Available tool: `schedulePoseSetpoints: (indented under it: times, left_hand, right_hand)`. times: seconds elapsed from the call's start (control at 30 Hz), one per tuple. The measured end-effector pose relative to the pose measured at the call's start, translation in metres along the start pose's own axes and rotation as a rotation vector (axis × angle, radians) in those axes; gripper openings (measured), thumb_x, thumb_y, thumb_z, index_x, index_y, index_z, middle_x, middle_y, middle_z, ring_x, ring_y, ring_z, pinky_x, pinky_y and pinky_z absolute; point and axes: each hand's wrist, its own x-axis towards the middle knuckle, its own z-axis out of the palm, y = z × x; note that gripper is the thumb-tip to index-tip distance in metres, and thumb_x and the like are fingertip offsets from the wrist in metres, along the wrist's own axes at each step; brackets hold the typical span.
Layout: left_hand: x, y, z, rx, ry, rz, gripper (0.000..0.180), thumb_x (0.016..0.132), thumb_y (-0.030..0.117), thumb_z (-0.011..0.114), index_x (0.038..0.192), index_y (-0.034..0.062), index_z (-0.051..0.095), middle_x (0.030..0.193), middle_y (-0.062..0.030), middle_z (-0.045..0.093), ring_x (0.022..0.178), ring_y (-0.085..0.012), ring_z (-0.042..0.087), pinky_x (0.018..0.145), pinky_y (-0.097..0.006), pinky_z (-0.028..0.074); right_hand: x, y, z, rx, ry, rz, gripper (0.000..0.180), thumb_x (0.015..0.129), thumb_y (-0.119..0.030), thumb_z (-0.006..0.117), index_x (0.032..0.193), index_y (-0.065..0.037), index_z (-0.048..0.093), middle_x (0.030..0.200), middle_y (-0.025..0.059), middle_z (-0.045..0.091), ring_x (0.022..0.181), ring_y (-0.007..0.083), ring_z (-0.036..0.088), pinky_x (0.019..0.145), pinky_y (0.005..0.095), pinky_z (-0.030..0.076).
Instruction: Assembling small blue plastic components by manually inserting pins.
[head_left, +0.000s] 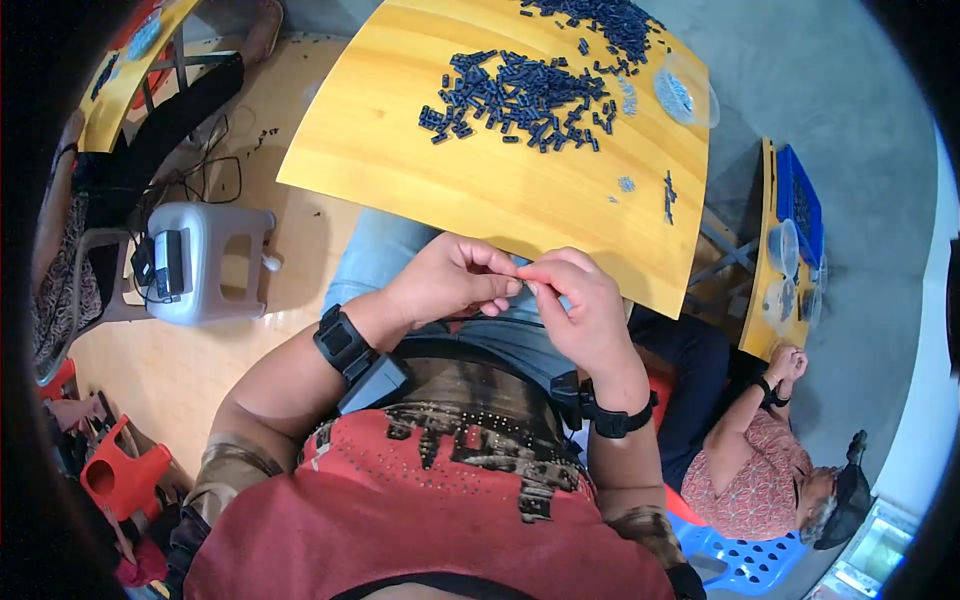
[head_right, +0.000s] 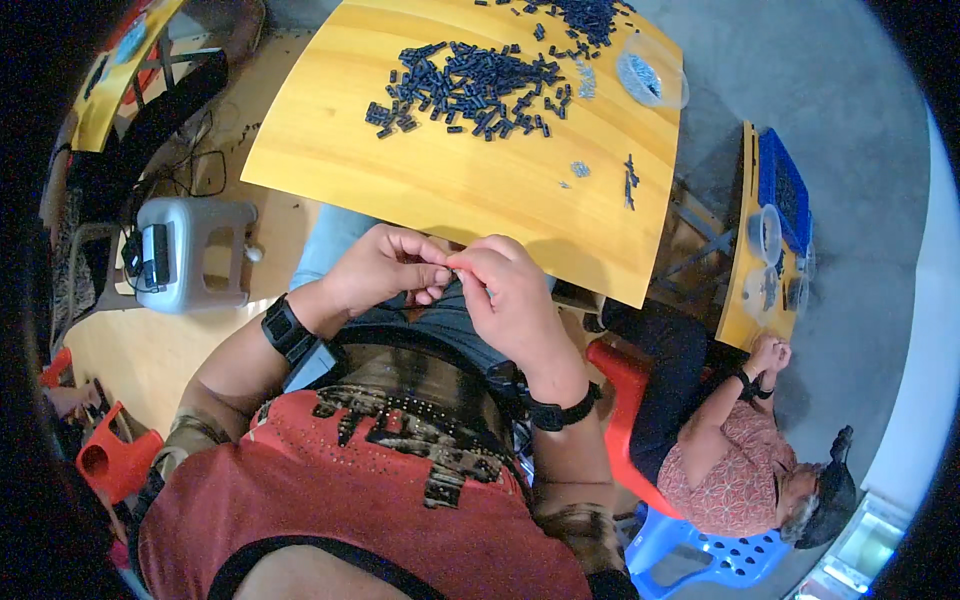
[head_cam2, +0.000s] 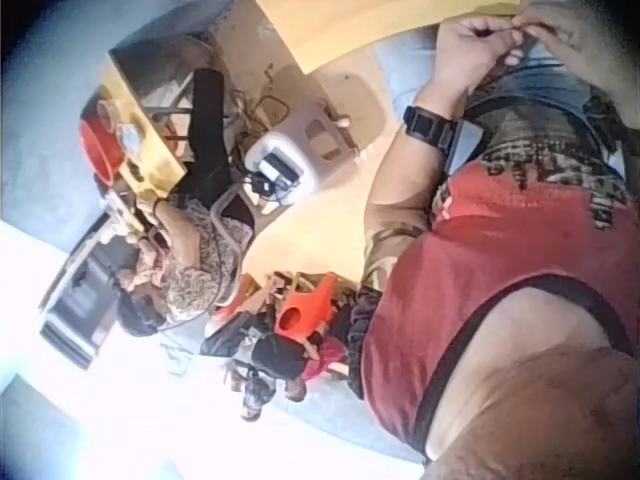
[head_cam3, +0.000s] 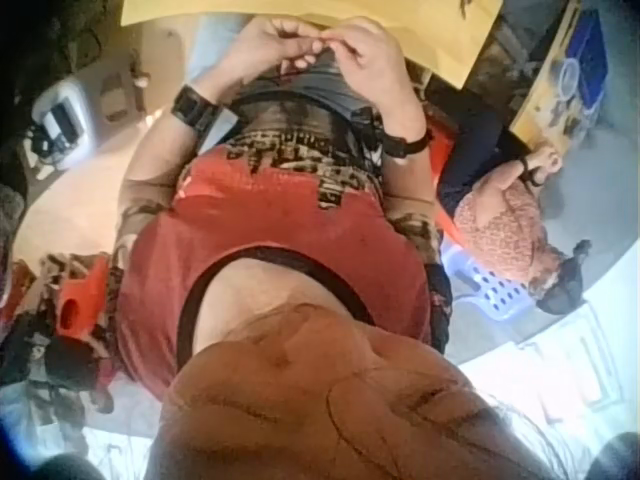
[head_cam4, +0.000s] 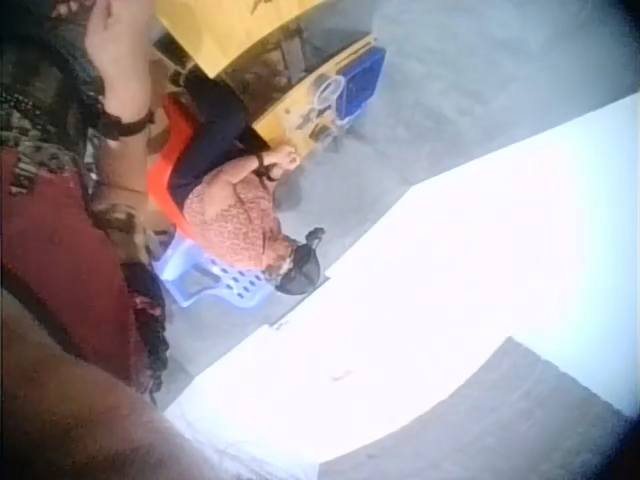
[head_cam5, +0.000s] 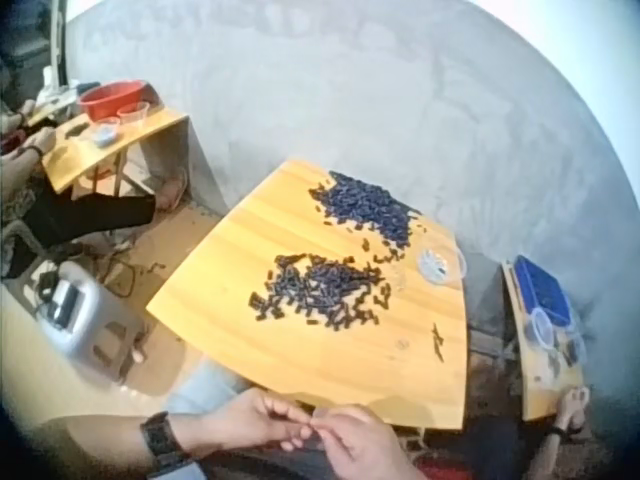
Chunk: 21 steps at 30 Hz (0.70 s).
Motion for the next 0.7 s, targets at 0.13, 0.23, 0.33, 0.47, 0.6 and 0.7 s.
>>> schedulePoseSetpoints:
  times: [0.13,0.23,0.33,0.47,0.6,0.7]
  left_hand:
    - [0.002,-0.002,-0.001,-0.022,-0.012,0.015,0.014,0.089,0.008,0.065,0.101,0.0033,0.068,0.084,-0.0028,0.068,0.07,-0.0081,0.063,0.063,-0.021,0.053]
    - [0.005,-0.005,-0.002,-0.043,0.01,0.021,0.014,0.09,0.01,0.064,0.101,0.0016,0.067,0.084,-0.0032,0.068,0.069,-0.007,0.064,0.059,-0.018,0.052]
    - [0.008,-0.005,-0.003,-0.007,0.018,-0.008,0.015,0.09,0.01,0.064,0.102,0.0015,0.067,0.083,-0.0037,0.069,0.069,-0.0076,0.065,0.058,-0.019,0.052]
    - [0.008,-0.003,-0.001,0.017,0.042,0.001,0.016,0.09,0.005,0.062,0.105,-0.0007,0.067,0.086,-0.0039,0.068,0.071,-0.0083,0.063,0.064,-0.021,0.053]
    - [0.009,-0.003,0.0,0.111,0.069,0.041,0.013,0.091,0.005,0.061,0.099,-0.0014,0.068,0.08,-0.0032,0.068,0.068,-0.0076,0.062,0.06,-0.021,0.052]
    - [0.008,-0.002,0.001,0.195,0.098,0.034,0.01,0.091,0.004,0.06,0.094,-0.0016,0.068,0.075,-0.0029,0.066,0.066,-0.0073,0.061,0.057,-0.021,0.051]
  right_hand:
    - [0.001,0.002,0.004,0.001,0.043,0.05,0.016,0.077,0.004,0.06,0.091,-0.003,0.064,0.085,0.0126,0.061,0.077,0.0288,0.06,0.068,0.0348,0.049]
    - [0.003,0.0,0.01,-0.019,0.086,0.079,0.019,0.078,0.004,0.059,0.094,-0.003,0.063,0.085,0.013,0.061,0.077,0.0289,0.06,0.068,0.0349,0.05]
    - [0.003,-0.001,0.013,-0.037,0.113,0.112,0.022,0.078,0.005,0.058,0.099,-0.003,0.061,0.086,0.0138,0.06,0.079,0.0301,0.059,0.069,0.0365,0.049]
    - [0.009,-0.005,0.01,-0.191,0.061,0.022,0.026,0.077,0.005,0.057,0.102,-0.003,0.056,0.087,0.0152,0.058,0.084,0.0336,0.056,0.074,0.0417,0.047]
    - [0.015,-0.013,0.007,-0.271,-0.017,-0.032,0.025,0.075,0.006,0.056,0.098,-0.002,0.053,0.086,0.016,0.057,0.083,0.0351,0.054,0.076,0.0439,0.045]
    - [0.02,-0.016,0.007,-0.314,-0.047,-0.08,0.021,0.073,0.005,0.055,0.092,-0.002,0.052,0.082,0.0156,0.056,0.081,0.0347,0.054,0.075,0.0428,0.044]
